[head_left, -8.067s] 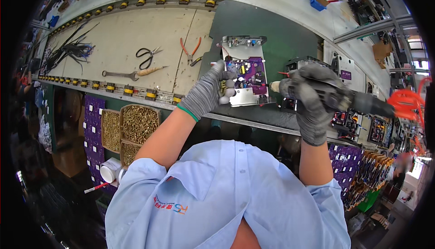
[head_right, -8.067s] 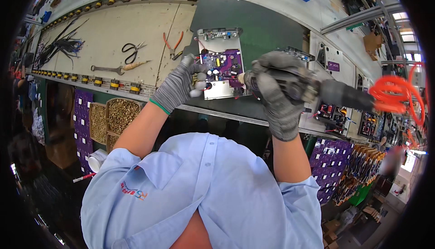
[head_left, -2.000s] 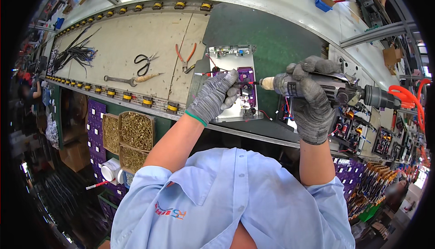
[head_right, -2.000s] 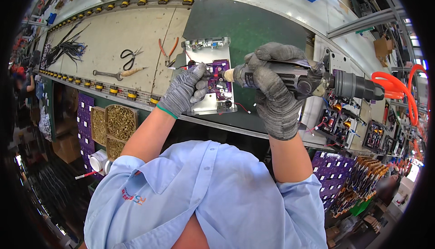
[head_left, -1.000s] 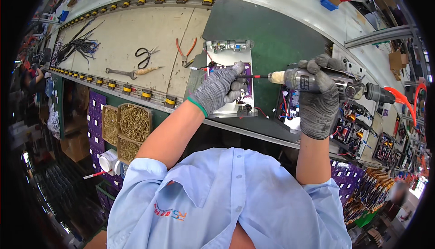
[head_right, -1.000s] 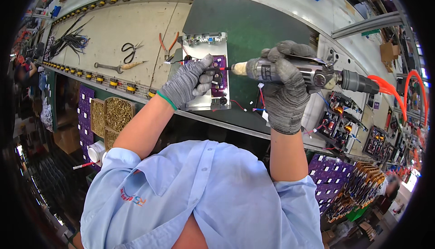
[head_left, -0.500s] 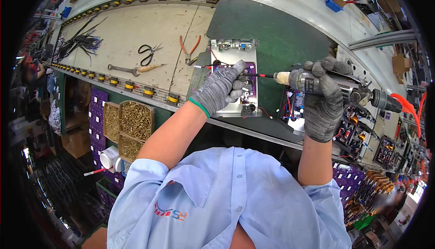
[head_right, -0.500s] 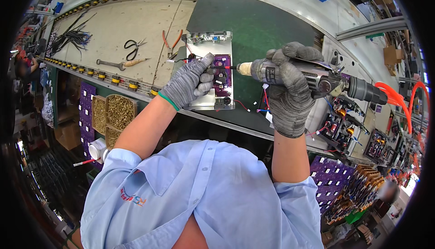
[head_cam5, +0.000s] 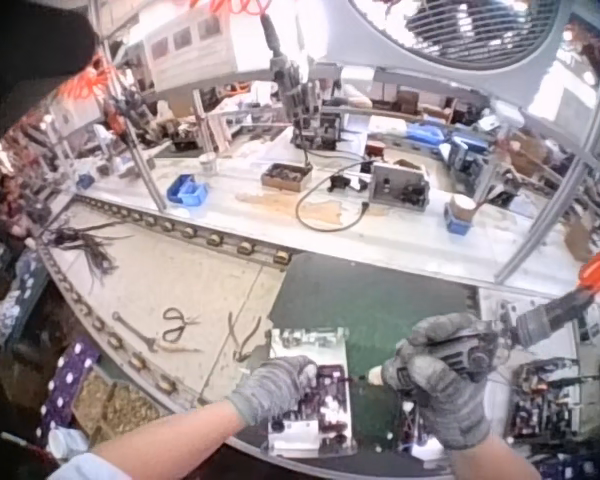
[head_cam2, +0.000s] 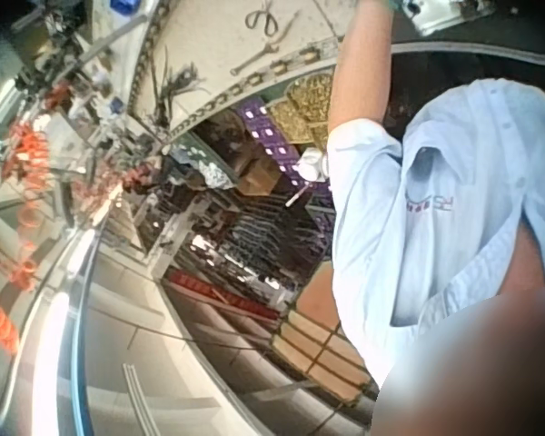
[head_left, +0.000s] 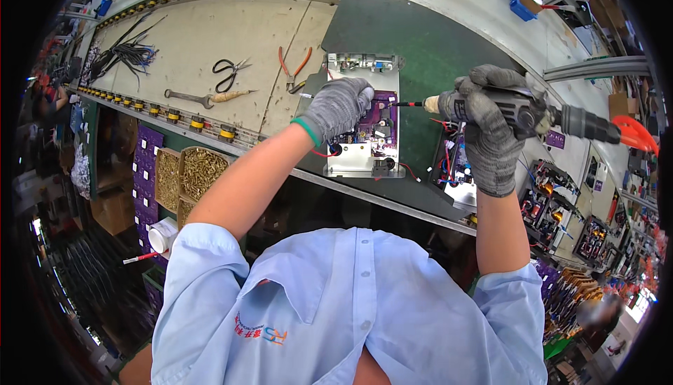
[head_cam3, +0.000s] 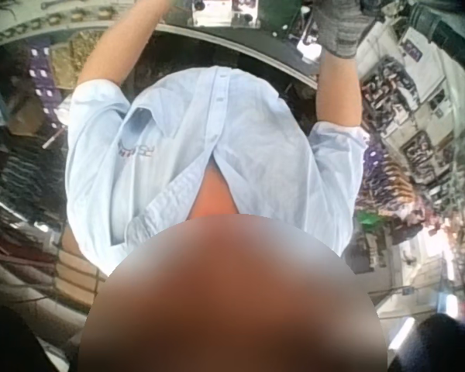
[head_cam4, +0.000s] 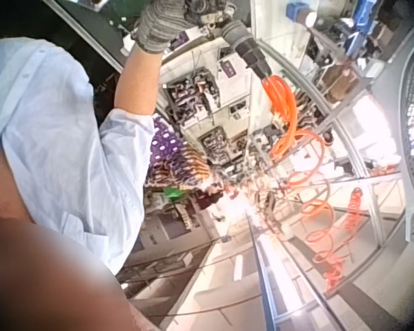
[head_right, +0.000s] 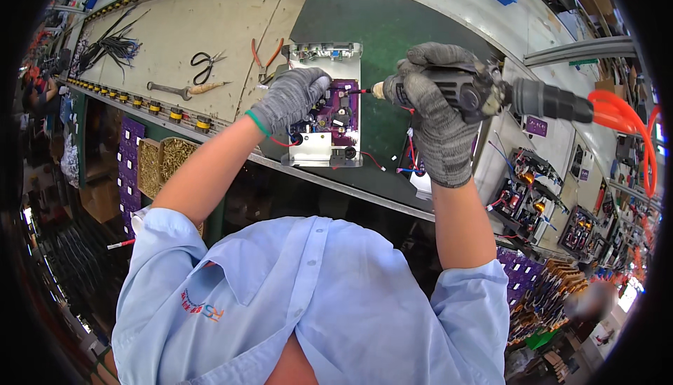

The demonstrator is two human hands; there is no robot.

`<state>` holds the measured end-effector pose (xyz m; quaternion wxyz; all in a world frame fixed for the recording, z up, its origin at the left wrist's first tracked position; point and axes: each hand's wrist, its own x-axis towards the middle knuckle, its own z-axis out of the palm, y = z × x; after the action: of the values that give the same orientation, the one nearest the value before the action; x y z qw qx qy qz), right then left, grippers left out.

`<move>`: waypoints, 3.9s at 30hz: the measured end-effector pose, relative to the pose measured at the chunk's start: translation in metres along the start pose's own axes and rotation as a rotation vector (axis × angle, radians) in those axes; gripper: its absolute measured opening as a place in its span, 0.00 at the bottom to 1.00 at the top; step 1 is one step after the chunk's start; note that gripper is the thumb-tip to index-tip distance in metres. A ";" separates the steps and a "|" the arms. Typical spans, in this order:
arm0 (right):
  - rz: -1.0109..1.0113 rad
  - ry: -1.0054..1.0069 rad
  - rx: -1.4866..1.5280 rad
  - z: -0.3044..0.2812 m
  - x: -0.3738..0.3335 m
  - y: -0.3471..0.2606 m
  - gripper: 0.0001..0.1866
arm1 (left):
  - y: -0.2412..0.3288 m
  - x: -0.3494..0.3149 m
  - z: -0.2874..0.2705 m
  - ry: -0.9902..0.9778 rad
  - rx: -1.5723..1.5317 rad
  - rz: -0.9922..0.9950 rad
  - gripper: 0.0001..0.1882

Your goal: Assembling electronic components for solar energy systems by installing circuit boards into metal housings and securing them with screws.

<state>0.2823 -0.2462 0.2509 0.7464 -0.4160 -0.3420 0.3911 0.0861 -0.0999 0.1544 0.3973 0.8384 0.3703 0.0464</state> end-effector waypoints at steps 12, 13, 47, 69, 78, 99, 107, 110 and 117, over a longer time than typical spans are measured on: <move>0.041 0.061 -0.093 0.015 0.010 0.035 0.16 | -0.002 0.040 -0.008 -0.233 0.400 0.068 0.23; 0.069 0.016 -0.122 0.017 0.010 0.035 0.16 | -0.001 0.042 -0.009 -0.224 0.381 0.045 0.23; -0.122 -0.070 -0.228 0.076 0.004 0.000 0.14 | -0.008 -0.084 -0.038 -0.278 -0.855 -0.114 0.13; -0.074 0.112 0.132 0.076 -0.034 0.002 0.19 | -0.029 -0.075 -0.006 -0.349 -1.633 -0.290 0.18; -0.080 0.098 0.190 0.068 -0.035 -0.009 0.19 | 0.000 -0.065 -0.010 -0.351 -1.515 -0.498 0.21; 0.008 -0.067 -0.518 0.064 -0.019 0.033 0.15 | -0.039 -0.091 -0.027 -0.407 -1.342 -0.423 0.19; 0.057 -0.042 -0.467 0.071 -0.022 0.042 0.15 | -0.038 -0.096 -0.033 -0.323 -1.301 -0.301 0.17; 0.028 -0.024 -0.503 0.072 -0.024 0.046 0.15 | -0.032 -0.096 -0.039 -0.372 -1.180 -0.320 0.17; -0.031 -0.039 -0.451 0.074 -0.029 0.062 0.13 | -0.025 -0.104 -0.037 -0.317 -1.167 -0.220 0.17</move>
<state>0.1885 -0.2242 0.2215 0.6336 -0.5595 -0.4413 0.3013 -0.0168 -0.1349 0.1844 0.8434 0.4362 0.3045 0.0751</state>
